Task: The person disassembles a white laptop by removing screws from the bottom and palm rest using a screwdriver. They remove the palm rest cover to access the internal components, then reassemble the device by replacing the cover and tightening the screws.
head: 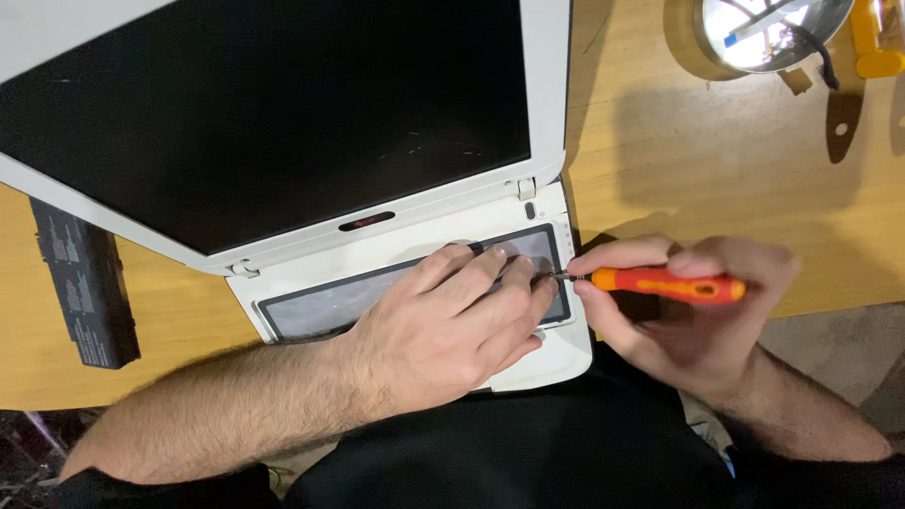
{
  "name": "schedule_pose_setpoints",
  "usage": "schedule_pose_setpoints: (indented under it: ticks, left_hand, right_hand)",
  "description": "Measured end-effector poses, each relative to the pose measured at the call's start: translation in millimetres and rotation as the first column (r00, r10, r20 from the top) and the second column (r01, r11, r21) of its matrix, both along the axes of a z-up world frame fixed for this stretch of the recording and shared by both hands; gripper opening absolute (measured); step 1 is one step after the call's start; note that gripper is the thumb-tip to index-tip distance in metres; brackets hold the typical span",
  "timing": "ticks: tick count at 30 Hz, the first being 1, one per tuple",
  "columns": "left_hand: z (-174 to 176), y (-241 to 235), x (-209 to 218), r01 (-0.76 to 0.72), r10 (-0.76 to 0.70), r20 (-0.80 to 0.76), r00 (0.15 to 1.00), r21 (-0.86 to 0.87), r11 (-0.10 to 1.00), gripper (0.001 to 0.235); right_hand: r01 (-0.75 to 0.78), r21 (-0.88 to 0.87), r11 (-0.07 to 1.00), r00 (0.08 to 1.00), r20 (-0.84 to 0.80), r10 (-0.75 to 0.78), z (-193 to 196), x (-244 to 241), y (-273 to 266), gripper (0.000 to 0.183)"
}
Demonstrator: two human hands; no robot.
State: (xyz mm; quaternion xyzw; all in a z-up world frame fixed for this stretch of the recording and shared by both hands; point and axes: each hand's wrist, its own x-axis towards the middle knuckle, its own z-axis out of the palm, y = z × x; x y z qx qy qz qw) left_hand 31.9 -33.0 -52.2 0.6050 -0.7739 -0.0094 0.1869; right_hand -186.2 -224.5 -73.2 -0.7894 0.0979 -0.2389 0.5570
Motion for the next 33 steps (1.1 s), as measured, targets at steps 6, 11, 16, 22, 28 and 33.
schedule_pose_setpoints:
  ticks: [6,11,16,22,28,33]
  left_hand:
    - [-1.1,1.6,-1.1,-0.010,0.010,-0.027,1.000,0.016,1.000,0.046]
    - [-1.4,2.3,-2.0,-0.025,0.024,-0.030,0.999,-0.004,1.000,0.049]
    - [-7.0,4.6,-2.2,-0.025,0.024,-0.032,0.999,-0.026,0.999,0.047]
    - [-7.7,5.9,-3.0,-0.033,0.031,-0.052,0.998,-0.033,0.999,0.052]
    - [-9.9,7.0,-2.6,-0.021,0.018,-0.095,0.995,-0.027,0.999,0.042]
    - [-9.3,6.5,-0.6,-0.005,0.002,-0.079,0.997,-0.047,0.999,0.043]
  right_hand:
    - [0.109,-0.363,0.925,0.957,-0.212,-0.196,16.6,-4.4,12.3,0.032]
    - [-0.257,-0.298,0.919,0.962,-0.166,0.216,31.2,5.7,-16.7,0.044]
    - [-0.343,-0.294,0.892,0.931,-0.228,0.284,36.4,-1.3,-19.5,0.038]
    - [-0.172,-0.133,0.976,0.959,-0.250,0.135,64.3,10.9,-8.9,0.038]
    - [-0.223,-0.396,0.891,0.971,-0.007,0.240,56.3,5.1,-12.4,0.046]
    - [-0.157,-0.336,0.929,0.965,0.149,0.218,9.2,-10.2,-12.2,0.041]
